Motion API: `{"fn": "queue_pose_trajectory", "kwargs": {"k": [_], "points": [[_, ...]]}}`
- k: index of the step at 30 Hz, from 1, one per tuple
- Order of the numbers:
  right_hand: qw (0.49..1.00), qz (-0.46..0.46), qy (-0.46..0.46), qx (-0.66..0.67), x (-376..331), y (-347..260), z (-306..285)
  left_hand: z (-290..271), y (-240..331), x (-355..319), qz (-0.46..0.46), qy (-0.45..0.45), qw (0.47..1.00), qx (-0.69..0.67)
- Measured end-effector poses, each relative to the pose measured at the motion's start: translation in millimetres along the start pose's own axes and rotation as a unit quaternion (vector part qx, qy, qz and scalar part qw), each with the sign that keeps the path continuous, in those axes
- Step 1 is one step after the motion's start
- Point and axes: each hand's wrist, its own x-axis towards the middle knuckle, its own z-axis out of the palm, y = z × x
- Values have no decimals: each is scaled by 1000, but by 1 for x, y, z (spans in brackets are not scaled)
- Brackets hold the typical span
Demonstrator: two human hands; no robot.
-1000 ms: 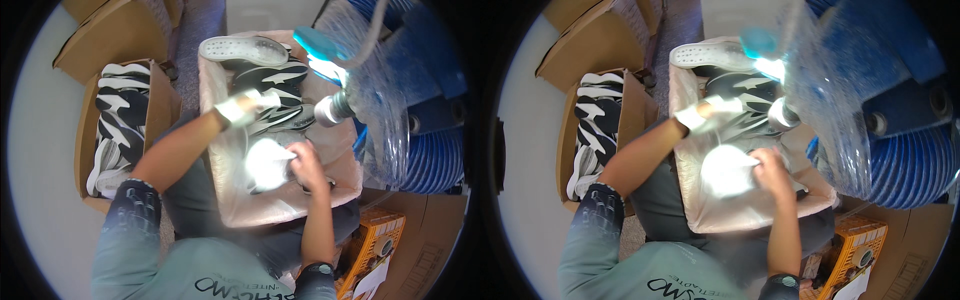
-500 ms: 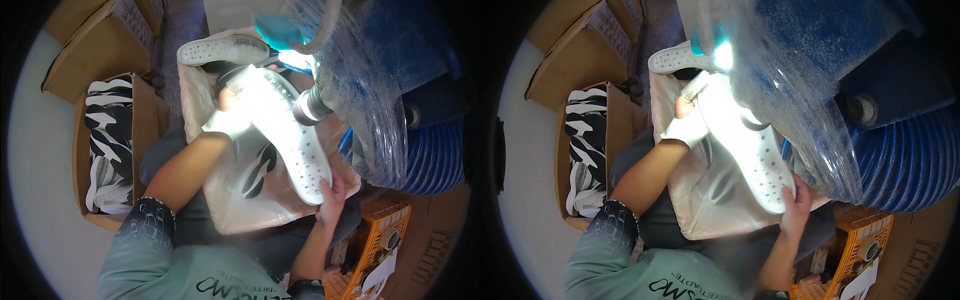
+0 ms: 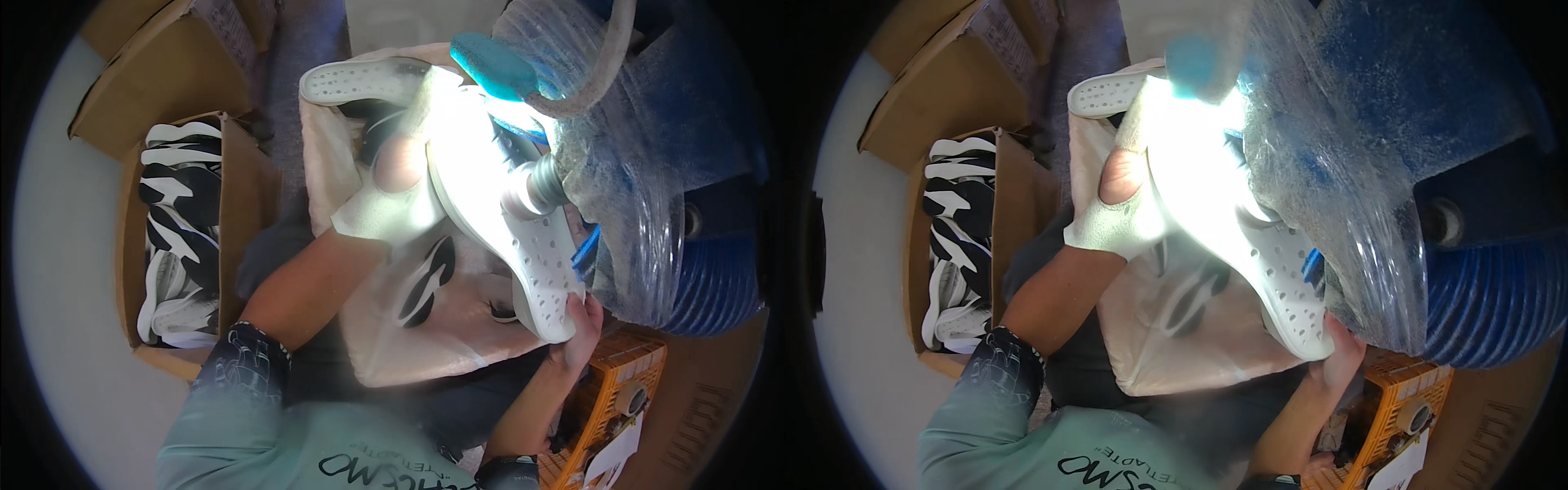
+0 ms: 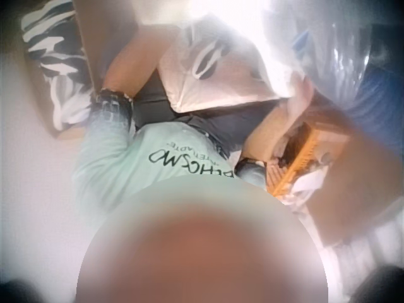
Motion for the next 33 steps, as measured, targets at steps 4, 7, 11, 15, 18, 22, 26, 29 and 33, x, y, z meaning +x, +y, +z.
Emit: {"fn": "queue_pose_trajectory", "kwargs": {"k": [4,7,11,15,18,22,26,29,33], "points": [[990,75,-110,-43,11,9,16,-24,16,11,-133,29,966,-218],[965,27,-246,-87,36,11,21,-30,-1,3,-123,-20,974,-190],[951,3,-263,-163,64,-6,14,-10,-34,-11,-164,48,968,-185],[947,-59,-230,-214,86,-49,8,8,-43,-7,-245,18,925,-289],[946,-96,-209,-229,92,-69,7,24,-45,-19,-168,11,969,-180],[945,-126,-191,-235,96,-79,6,30,-40,-19,-139,-52,982,-119],[941,-130,-184,-251,103,-84,0,33,-36,-20,-178,-15,974,-139],[939,-100,-188,-271,104,-75,-13,30,-37,-20,-211,-33,956,-200],[940,-12,-197,-280,88,-40,-39,23,-44,-17,-218,-24,953,-210]]}}
